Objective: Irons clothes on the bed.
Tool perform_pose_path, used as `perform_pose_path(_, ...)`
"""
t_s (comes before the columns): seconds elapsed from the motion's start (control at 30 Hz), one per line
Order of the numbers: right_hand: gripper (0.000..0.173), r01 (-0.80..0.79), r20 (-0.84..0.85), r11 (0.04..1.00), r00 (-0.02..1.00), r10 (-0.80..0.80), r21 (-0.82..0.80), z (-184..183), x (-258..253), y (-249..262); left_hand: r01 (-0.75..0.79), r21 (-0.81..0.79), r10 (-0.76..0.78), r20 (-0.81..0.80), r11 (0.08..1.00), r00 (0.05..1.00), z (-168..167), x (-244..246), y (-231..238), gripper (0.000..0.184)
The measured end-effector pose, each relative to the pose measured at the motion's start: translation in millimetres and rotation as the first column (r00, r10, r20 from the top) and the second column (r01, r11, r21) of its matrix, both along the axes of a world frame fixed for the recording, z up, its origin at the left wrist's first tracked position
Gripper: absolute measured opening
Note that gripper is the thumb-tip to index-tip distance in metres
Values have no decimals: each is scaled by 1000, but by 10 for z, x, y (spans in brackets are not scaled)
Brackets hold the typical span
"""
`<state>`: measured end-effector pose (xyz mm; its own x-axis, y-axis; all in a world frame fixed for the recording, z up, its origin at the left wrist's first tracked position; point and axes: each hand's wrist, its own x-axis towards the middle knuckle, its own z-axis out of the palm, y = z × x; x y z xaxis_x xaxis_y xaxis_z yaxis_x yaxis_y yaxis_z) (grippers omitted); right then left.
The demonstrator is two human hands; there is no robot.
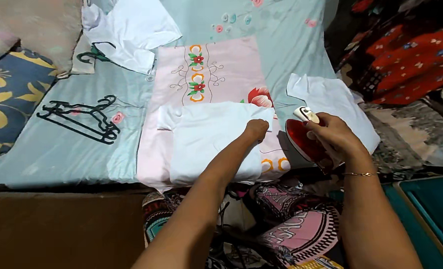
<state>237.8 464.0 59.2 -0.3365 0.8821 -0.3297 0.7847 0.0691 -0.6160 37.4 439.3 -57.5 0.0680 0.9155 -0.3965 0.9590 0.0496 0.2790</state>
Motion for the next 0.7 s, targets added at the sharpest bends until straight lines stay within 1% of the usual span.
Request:
perform_pose_path(0.07,31,-85,25,996,996,85,-19,6,-18,-20,21,-30,-23,-39,999,999,-2,0,98,30)
perform_pose_path(0.1,30,-134,29,990,990,135,-35,-3,-29,-27,23,-40,-24,-34,999,999,16,-27,147,29)
perform_pose_path(0.13,30,-183,33,982,982,185,-56,-18,-41,-34,6,-53,-7,-5,999,1000,41,-71,201,29)
perform_pose_path(0.2,31,-272,30,956,961,277,-112,-55,-81,-54,-44,-45,49,103,998,993,23,-210,323,31)
perform_pose_path(0.27,32,-341,28,926,936,350,-165,-80,-153,-108,-59,-33,64,193,998,979,-16,-337,406,31)
perform_pose_path(0.4,35,-413,11,878,904,428,-242,-220,-340,-230,-63,-36,70,287,997,955,-27,-433,429,30)
perform_pose_path(0.47,39,-406,23,878,905,425,-252,-386,-461,-321,-56,-27,62,304,998,951,-48,-459,437,30)
perform_pose_path(0.57,47,-319,80,922,936,342,-218,-589,-673,-542,-63,4,58,330,998,942,-37,-507,448,29)
perform_pose_path(0.7,51,-213,138,965,962,234,-150,-585,-899,-670,-10,33,-2,349,999,937,-23,-587,475,29)
